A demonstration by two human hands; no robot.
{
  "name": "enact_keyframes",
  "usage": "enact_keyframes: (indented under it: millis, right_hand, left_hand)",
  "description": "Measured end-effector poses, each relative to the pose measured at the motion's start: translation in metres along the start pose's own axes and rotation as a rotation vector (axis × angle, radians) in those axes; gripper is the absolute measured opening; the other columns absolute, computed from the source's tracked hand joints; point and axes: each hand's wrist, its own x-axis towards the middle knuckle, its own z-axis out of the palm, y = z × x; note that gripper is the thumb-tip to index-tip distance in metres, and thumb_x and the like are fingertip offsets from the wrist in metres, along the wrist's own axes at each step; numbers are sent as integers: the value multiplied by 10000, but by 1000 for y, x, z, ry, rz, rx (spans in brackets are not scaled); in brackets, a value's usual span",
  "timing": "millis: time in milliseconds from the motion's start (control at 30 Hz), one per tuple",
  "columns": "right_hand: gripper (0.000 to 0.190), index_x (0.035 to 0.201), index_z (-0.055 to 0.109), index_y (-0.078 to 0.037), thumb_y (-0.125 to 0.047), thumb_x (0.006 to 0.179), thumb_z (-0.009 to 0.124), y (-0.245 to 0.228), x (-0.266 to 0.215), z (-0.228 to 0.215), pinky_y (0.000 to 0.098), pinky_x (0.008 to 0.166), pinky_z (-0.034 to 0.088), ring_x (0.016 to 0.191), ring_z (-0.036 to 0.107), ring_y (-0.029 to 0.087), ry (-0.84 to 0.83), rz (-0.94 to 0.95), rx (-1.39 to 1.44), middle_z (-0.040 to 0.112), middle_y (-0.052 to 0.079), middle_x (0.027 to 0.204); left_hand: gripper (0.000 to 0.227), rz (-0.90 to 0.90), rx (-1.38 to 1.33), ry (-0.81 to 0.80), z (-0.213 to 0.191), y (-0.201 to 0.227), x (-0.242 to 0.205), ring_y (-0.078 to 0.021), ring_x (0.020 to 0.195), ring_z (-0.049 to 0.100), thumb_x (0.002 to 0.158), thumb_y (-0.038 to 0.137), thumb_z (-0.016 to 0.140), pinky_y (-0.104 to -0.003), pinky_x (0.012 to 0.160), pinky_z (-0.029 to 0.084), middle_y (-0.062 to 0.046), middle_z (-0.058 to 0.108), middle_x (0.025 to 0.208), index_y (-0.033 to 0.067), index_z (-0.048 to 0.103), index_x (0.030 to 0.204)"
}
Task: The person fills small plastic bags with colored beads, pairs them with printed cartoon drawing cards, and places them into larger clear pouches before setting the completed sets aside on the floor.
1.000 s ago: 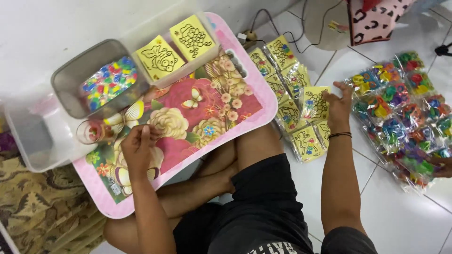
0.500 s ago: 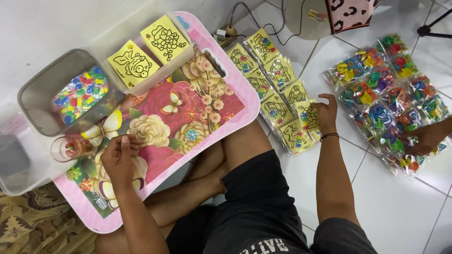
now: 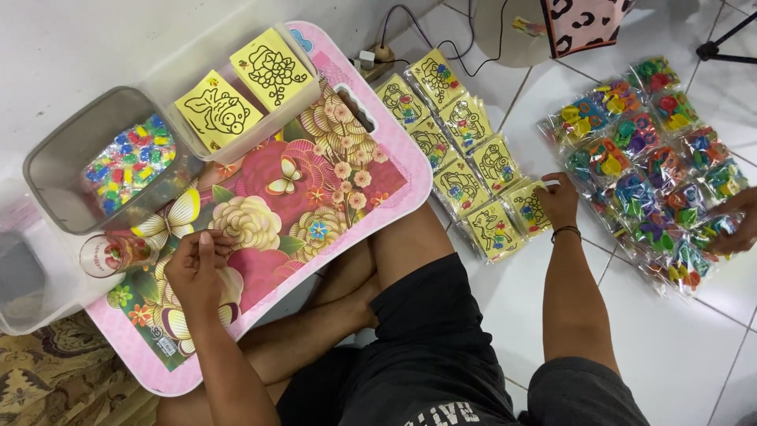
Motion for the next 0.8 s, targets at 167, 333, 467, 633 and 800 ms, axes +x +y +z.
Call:
enact_keyframes:
  millis: [167,333,467,633,800]
  right_hand:
    - [216,1161,672,-84,-70,950,712,-11,-10,12,478,732,515,863,615,277,76,-110,-124,689,167,953]
    - [201,1139,688,-98,-93,953,765,-30,-24,14,556,886,497,983,576,311,158,-201,-191,646,137,1037]
    - [171,1183,659,-81,-100,1024,718,-34,-23,14,619,1005,408,1077,557,373,159,-210,-100,613,161,1078]
    - [164,1198,677,-111,-79,1038,697,-24,-12,12,597,989,440,1073,598,386,180,-197,-66,661,149,1080]
    - [194,1122,703,-110,26,984,710,-38,-10,4,445,908,516,970,636,286,310,-288,37,707,143,1049]
  left_hand:
    - [242,-2,5,-2,-1,-5,1,-190,728,635,1162,102,504,-276,690,517,-177,700,852,-10,682,1044]
    - [244,4,-2,-3,-1,-4,1,-181,731,642,1160,124,515,-266,689,516,-168,703,849,-4,683,1040]
    - [242,12,9,0,-1,-3,1,-190,729,647,1159,114,516,-274,688,521,-176,702,849,-10,687,1042]
    - [243,-4,13,1,-1,-3,0,-179,732,638,1160,103,508,-261,681,515,-168,701,853,-8,687,1039]
    - [243,-8,1,4,0,-2,0,-173,736,627,1156,105,508,-265,695,516,-163,701,855,-9,685,1034]
